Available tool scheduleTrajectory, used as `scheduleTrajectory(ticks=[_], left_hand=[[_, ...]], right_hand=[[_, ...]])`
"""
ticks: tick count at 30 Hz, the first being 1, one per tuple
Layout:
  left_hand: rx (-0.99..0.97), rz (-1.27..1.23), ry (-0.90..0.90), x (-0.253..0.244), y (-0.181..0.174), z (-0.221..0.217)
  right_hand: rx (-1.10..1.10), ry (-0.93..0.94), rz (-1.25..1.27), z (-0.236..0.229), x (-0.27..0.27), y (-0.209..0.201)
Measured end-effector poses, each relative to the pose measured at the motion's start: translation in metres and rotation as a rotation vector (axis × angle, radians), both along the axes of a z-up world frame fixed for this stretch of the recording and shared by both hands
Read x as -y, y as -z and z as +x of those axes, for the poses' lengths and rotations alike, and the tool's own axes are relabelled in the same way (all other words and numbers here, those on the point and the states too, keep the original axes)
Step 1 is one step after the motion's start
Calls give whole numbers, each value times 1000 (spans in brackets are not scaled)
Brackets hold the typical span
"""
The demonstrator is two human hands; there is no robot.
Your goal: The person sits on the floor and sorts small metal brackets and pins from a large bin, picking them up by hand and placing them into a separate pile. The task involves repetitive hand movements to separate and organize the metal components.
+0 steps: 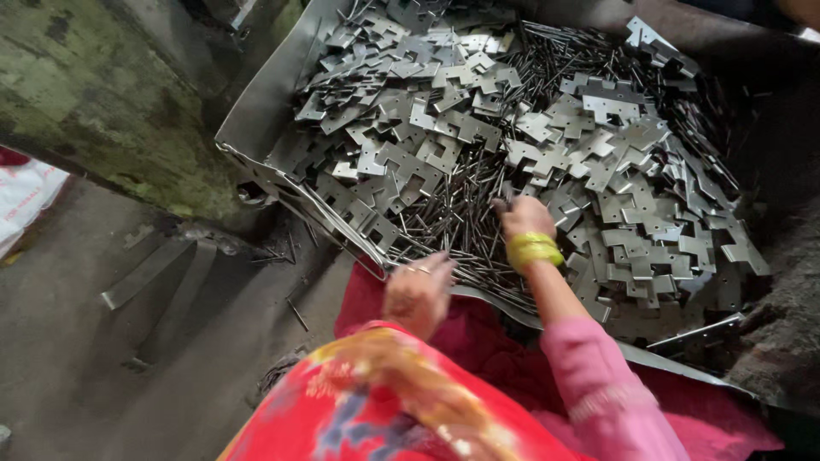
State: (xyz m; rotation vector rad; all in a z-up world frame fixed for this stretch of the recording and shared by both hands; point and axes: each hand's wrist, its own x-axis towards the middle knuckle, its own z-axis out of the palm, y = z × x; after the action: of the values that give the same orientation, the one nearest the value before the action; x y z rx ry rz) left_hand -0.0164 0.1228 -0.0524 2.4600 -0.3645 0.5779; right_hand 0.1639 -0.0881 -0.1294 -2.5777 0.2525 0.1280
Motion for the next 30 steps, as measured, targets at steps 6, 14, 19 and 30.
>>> scheduleTrajectory(ticks=[6,14,19,30], left_hand=[[-58,0,-109,-25,0,20],[-220,212,29,114,45,142],[15,355,-272,190,84,177],[-57,-29,-77,78,53,157]], right_hand=[[88,-210,-435,-3,-19,6],[503,-86,-333,-127,90,-120],[790,46,335,-149,168,-163],[118,590,1780,-96,91,19]])
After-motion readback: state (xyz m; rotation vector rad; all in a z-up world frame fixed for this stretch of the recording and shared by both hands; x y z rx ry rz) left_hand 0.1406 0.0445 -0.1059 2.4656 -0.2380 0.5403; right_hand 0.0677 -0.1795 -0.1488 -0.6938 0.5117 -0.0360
